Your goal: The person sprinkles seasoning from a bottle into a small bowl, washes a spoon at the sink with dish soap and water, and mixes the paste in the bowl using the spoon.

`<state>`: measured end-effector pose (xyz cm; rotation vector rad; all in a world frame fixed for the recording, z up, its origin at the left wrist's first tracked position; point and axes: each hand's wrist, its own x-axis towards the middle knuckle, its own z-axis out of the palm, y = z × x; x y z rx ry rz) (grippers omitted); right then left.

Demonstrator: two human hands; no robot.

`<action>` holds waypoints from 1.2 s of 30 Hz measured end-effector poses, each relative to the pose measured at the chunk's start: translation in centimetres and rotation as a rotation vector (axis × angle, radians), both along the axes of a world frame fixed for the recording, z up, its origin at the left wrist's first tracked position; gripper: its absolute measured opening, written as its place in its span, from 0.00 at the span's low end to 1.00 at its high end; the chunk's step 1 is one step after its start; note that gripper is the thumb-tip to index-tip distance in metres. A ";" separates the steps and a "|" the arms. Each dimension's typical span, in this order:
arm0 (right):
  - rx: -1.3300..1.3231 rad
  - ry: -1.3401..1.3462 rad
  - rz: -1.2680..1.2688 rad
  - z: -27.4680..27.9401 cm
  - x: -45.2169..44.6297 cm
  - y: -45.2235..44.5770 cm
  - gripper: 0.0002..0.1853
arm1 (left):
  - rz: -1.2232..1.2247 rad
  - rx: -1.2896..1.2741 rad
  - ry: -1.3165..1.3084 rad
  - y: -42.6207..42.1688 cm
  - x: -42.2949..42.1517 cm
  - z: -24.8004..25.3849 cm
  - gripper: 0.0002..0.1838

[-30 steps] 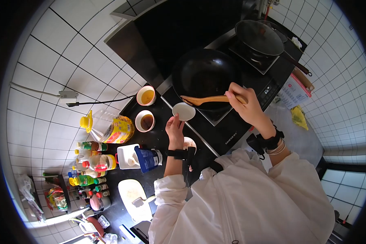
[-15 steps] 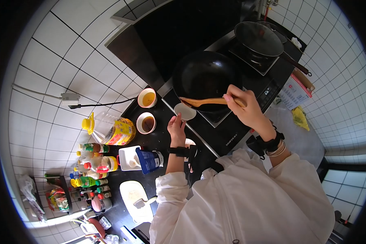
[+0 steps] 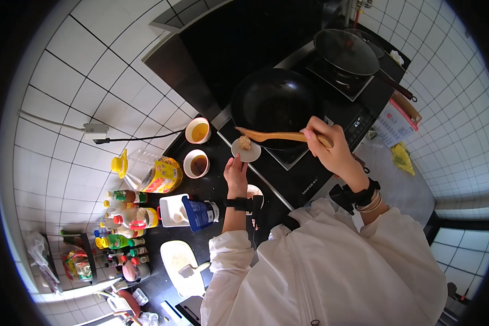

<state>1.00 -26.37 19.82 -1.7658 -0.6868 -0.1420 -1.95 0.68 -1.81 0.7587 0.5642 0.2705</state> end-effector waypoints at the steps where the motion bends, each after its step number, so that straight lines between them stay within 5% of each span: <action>1: -0.007 0.007 -0.003 -0.1 0.0 -0.1 0.11 | 0.007 -0.008 -0.004 0.0 -0.1 0.1 0.10; 26: 0.057 0.052 -0.175 0.3 -0.7 -2.3 0.13 | 0.009 0.008 -0.093 0.9 -0.3 -3.5 0.10; 36: 0.065 0.082 -0.260 0.2 -1.2 -3.2 0.15 | 0.074 -0.185 -0.054 0.2 0.9 -4.2 0.08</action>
